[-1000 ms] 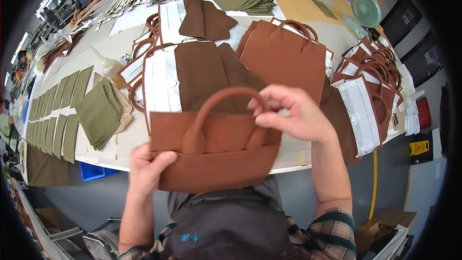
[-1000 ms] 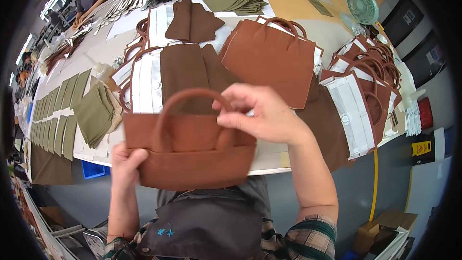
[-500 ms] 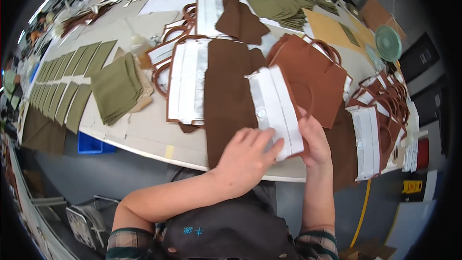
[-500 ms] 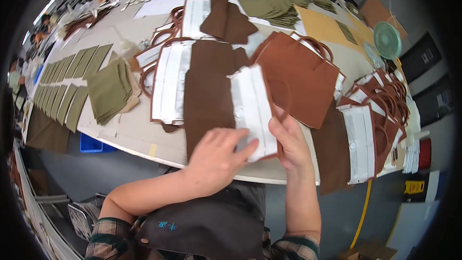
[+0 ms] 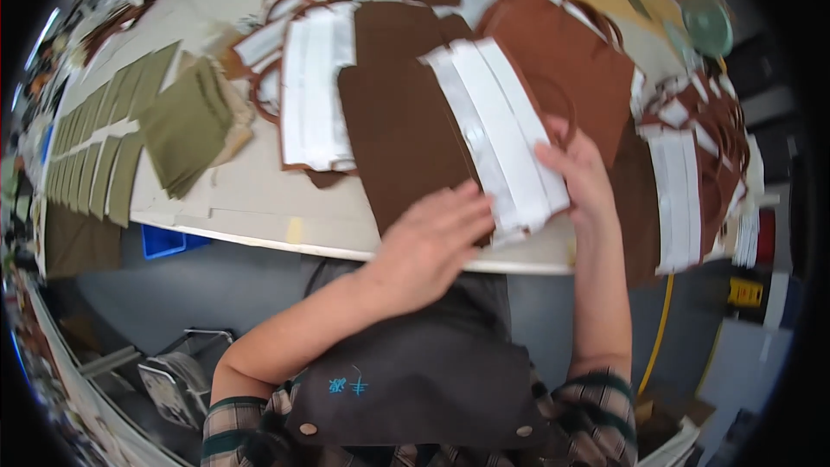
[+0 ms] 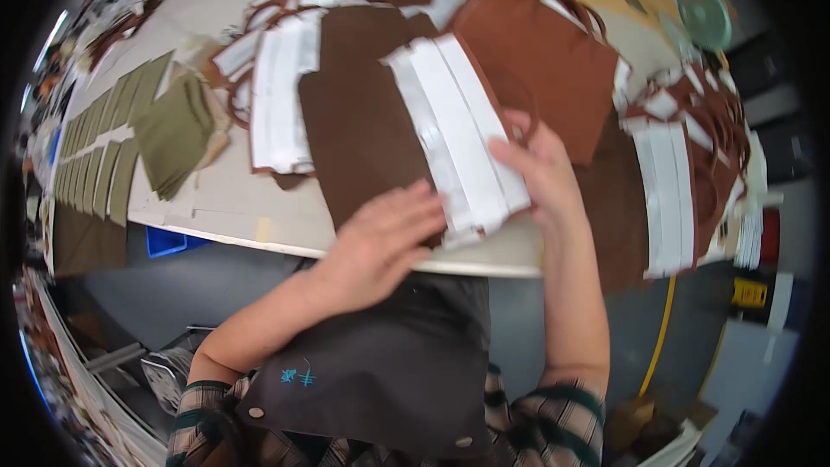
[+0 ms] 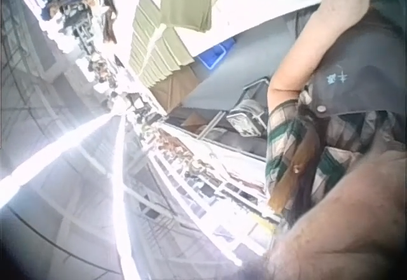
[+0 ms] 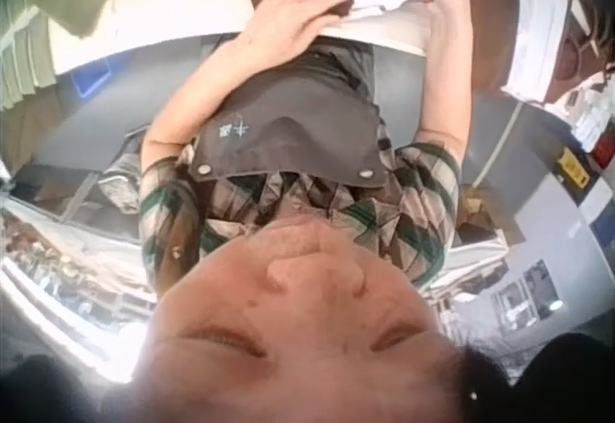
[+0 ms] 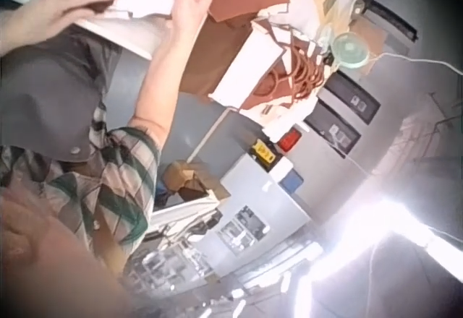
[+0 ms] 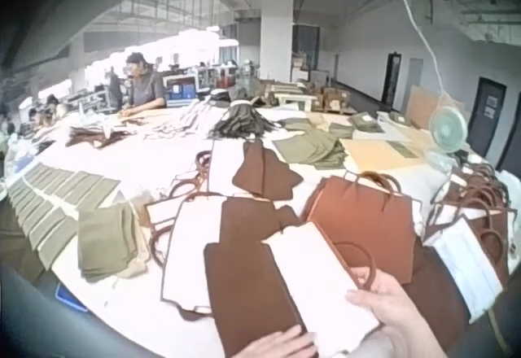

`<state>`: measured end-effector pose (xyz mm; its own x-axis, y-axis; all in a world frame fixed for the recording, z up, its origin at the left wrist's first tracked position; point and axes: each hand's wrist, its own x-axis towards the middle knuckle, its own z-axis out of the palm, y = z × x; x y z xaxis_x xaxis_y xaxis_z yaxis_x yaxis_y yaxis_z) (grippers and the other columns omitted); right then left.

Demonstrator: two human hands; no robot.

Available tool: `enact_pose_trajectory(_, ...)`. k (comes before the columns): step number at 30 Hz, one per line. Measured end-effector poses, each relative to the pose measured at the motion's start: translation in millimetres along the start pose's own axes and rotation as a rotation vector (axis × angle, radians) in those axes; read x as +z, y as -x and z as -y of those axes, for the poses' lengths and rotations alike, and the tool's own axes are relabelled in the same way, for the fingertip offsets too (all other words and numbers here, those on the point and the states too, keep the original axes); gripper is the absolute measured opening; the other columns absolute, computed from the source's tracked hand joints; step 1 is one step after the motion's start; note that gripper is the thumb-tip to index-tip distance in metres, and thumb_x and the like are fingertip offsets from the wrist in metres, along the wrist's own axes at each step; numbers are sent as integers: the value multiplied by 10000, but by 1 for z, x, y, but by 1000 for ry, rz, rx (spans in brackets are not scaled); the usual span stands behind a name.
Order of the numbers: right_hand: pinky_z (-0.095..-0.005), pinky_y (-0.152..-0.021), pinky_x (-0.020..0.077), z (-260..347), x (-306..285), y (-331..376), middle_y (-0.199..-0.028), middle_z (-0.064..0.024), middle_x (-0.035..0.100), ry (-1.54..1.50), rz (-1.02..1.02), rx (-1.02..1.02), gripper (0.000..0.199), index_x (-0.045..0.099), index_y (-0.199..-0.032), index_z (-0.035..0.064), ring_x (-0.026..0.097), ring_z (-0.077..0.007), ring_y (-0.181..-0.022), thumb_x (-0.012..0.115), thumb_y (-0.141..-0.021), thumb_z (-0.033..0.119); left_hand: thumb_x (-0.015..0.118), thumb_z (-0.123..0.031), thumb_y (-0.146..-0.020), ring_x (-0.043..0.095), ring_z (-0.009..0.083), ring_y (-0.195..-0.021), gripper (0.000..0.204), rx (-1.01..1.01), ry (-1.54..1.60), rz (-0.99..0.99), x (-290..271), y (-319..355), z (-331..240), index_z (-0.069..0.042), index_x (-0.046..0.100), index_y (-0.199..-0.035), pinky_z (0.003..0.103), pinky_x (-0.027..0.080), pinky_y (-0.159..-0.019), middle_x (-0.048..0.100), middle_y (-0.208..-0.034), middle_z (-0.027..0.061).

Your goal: The recorder is folding and assembling small brown bags at an industrial workbench.

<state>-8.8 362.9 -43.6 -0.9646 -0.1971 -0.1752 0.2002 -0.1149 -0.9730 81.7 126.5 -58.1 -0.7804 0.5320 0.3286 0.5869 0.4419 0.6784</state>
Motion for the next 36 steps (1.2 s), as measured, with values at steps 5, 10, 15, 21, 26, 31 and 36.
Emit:
enact_pose_trajectory(5, -316, -816, 524, -6, -16, -33, -1068, -112, 655, 176, -1, 10, 471, 520, -1246, -26, 642, -170, -961, 705, -848, 144, 649, -62, -849, 449, 324, -1317, 414, -32, -111, 36, 2, -7, 7, -18, 582, -1255, 444, 365, -1080, 528, -1369, 135)
enact_pose_trajectory(10, -276, -833, 508, -13, -15, -26, -1092, -99, 649, 129, -7, 51, 476, 509, -1237, -45, 631, -129, -954, 706, -866, 180, 657, -93, -853, 386, 305, -1361, 483, -22, -250, 113, 18, -16, 0, -27, 529, -1313, 442, 323, -1105, 445, -1445, 111)
enact_pose_trajectory(15, -304, -776, 525, -17, -16, -22, -1046, -122, 642, 174, -55, 40, 519, 509, -1221, -41, 636, -167, -919, 744, -832, 210, 676, -155, -846, 406, 285, -1326, 492, 2, -379, 134, 26, -26, -2, -67, 544, -1312, 435, 326, -1076, 464, -1417, 86)
enact_pose_trajectory(21, -299, -754, 520, -27, -22, -27, -1000, -115, 644, 235, -124, -17, 522, 511, -1204, -45, 630, -159, -883, 754, -822, 214, 676, -183, -847, 430, 263, -1282, 442, -11, -430, 116, 35, -34, 0, -121, 589, -1276, 433, 350, -1019, 497, -1362, 60)
enact_pose_trajectory(26, -252, -732, 508, -36, -26, -35, -976, -85, 650, 391, -137, -86, 481, 494, -1232, -20, 622, -103, -845, 731, -849, 149, 668, -197, -854, 430, 266, -1275, 416, -22, -443, 107, 31, -36, -2, -139, 597, -1260, 433, 343, -1025, 503, -1346, 61)
enact_pose_trajectory(31, -259, -696, 512, -17, -17, -25, -981, -106, 647, 223, -49, -204, 447, 507, -1195, -29, 617, -104, -820, 729, -820, 74, 635, -159, -877, 411, 303, -1328, 429, -66, -90, 36, 24, -22, 6, -94, 559, -1294, 430, 349, -1060, 489, -1387, 108)
enact_pose_trajectory(36, -215, -586, 490, 71, -44, -42, -818, -36, 671, 599, -179, -274, 420, 541, -1211, 39, 631, -87, -690, 710, -826, 44, 674, -59, -825, 416, 322, -1338, 502, -48, -13, -162, -10, 3, 20, -58, 545, -1310, 425, 361, -1074, 486, -1404, 124)
